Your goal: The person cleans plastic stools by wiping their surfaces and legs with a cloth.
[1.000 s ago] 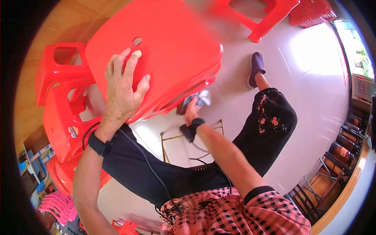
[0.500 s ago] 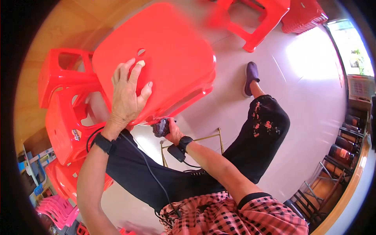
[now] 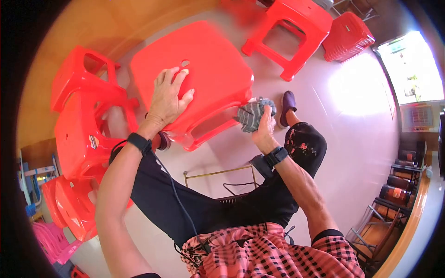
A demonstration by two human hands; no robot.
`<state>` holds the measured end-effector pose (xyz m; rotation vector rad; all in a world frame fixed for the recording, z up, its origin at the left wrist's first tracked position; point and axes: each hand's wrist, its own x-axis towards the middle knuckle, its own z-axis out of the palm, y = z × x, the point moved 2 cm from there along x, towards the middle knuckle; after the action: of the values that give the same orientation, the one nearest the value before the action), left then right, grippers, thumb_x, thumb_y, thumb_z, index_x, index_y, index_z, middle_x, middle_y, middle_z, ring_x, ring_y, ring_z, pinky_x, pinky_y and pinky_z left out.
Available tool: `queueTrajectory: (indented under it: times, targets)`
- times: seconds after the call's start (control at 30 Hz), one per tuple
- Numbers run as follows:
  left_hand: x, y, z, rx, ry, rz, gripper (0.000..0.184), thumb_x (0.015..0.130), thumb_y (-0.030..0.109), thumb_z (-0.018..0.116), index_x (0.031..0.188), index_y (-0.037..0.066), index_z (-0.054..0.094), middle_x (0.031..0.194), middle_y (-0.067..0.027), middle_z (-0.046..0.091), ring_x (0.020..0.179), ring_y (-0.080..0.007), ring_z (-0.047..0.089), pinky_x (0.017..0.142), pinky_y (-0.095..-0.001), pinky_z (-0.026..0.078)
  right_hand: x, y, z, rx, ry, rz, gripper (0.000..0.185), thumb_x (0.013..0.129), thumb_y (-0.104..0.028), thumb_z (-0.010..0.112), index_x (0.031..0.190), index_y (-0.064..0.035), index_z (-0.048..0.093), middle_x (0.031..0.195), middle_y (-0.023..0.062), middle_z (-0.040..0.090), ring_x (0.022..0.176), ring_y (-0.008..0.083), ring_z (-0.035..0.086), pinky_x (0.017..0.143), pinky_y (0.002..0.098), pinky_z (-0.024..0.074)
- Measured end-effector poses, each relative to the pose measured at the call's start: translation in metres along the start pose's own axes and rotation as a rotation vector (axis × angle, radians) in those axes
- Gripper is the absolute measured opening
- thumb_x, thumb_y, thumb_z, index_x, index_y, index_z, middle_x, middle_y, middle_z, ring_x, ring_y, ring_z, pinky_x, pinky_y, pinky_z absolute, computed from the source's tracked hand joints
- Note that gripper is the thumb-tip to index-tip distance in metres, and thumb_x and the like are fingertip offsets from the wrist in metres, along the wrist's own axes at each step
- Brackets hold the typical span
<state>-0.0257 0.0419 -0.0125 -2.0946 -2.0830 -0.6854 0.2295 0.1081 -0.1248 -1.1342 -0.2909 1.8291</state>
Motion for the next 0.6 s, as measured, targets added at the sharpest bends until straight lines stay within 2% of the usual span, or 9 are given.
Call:
queueTrajectory:
  times: [0.07, 0.1, 0.17, 0.27, 0.33, 0.47, 0.57, 0.6]
  targets:
    - [-0.001, -0.002, -0.002, -0.001, 0.008, -0.008, 0.05, 0.08, 0.022, 0.063, 0.124, 0.003, 0.048, 0.125, -0.0167, 0.043, 0.116, -0.0356, 0.04, 0.1, -0.045, 0.033, -0.024, -0.014, 0.029, -0.202, -0.138, -0.294, 0.034, 0.092, -0.028, 0.052, 0.118, -0.0061, 0.047, 0.103, 0.0097, 0.06, 0.077, 0.0209, 0.066, 0.068, 0.0412, 0.0583]
    - [-0.001, -0.002, -0.001, 0.001, 0.011, -0.008, 0.05, 0.079, 0.022, 0.063, 0.123, 0.003, 0.048, 0.125, -0.0166, 0.044, 0.116, -0.0357, 0.04, 0.1, -0.0451, 0.034, -0.039, -0.013, 0.044, -0.248, -0.18, -0.347, 0.04, 0.09, -0.022, 0.055, 0.122, -0.0026, 0.041, 0.106, 0.0112, 0.058, 0.083, 0.0206, 0.064, 0.074, 0.0394, 0.0555]
    - [-0.002, -0.001, 0.001, -0.005, 0.01, 0.0, 0.051, 0.079, 0.022, 0.063, 0.123, 0.003, 0.048, 0.124, -0.0166, 0.044, 0.116, -0.0358, 0.04, 0.1, -0.0452, 0.034, -0.029, 0.028, 0.04, -0.342, -0.155, -0.374, 0.045, 0.09, -0.021, 0.057, 0.126, -0.0016, 0.037, 0.107, 0.0116, 0.057, 0.088, 0.0212, 0.062, 0.078, 0.0376, 0.0528]
    - [0.0, -0.003, 0.003, 0.006, 0.026, 0.016, 0.049, 0.08, 0.022, 0.063, 0.123, 0.003, 0.048, 0.124, -0.0167, 0.044, 0.116, -0.0359, 0.041, 0.1, -0.0455, 0.033, -0.073, 0.058, 0.061, -0.566, -0.296, -0.618, 0.059, 0.085, -0.015, 0.061, 0.131, 0.0009, 0.026, 0.108, 0.0129, 0.056, 0.099, 0.0219, 0.055, 0.087, 0.0329, 0.045]
    - [-0.001, -0.003, 0.003, -0.005, 0.013, 0.009, 0.048, 0.081, 0.023, 0.061, 0.122, 0.0, 0.05, 0.126, -0.0193, 0.044, 0.116, -0.038, 0.04, 0.1, -0.047, 0.033, -0.103, 0.079, 0.066, -0.681, -0.425, -0.465, 0.059, 0.082, -0.013, 0.063, 0.127, -0.0003, 0.028, 0.105, 0.0118, 0.055, 0.097, 0.0197, 0.055, 0.087, 0.0325, 0.0451]
    - [0.002, 0.0, 0.001, 0.0, 0.032, 0.03, 0.047, 0.081, 0.021, 0.061, 0.121, 0.0, 0.05, 0.123, -0.0195, 0.045, 0.114, -0.0378, 0.041, 0.099, -0.0472, 0.034, -0.105, 0.097, 0.063, -0.681, -0.404, -0.461, 0.058, 0.08, -0.013, 0.065, 0.125, -0.0011, 0.031, 0.1, 0.0104, 0.055, 0.093, 0.0187, 0.056, 0.084, 0.0334, 0.0458]
    - [0.0, 0.0, 0.001, -0.053, 0.07, 0.036, 0.047, 0.079, 0.021, 0.063, 0.12, 0.001, 0.051, 0.12, -0.0198, 0.046, 0.111, -0.0373, 0.043, 0.097, -0.0478, 0.035, -0.099, 0.084, 0.057, -0.586, -0.464, -0.327, 0.052, 0.079, -0.016, 0.066, 0.121, -0.0035, 0.038, 0.1, 0.0082, 0.056, 0.092, 0.0178, 0.056, 0.083, 0.0331, 0.0461]
    - [0.001, 0.0, 0.0, -0.05, 0.081, 0.047, 0.047, 0.079, 0.021, 0.063, 0.12, 0.001, 0.051, 0.12, -0.0198, 0.046, 0.111, -0.0373, 0.043, 0.097, -0.0478, 0.035, -0.094, 0.083, 0.054, -0.581, -0.467, -0.343, 0.052, 0.079, -0.016, 0.066, 0.121, -0.0035, 0.038, 0.1, 0.0082, 0.056, 0.092, 0.0178, 0.056, 0.083, 0.0331, 0.0461]
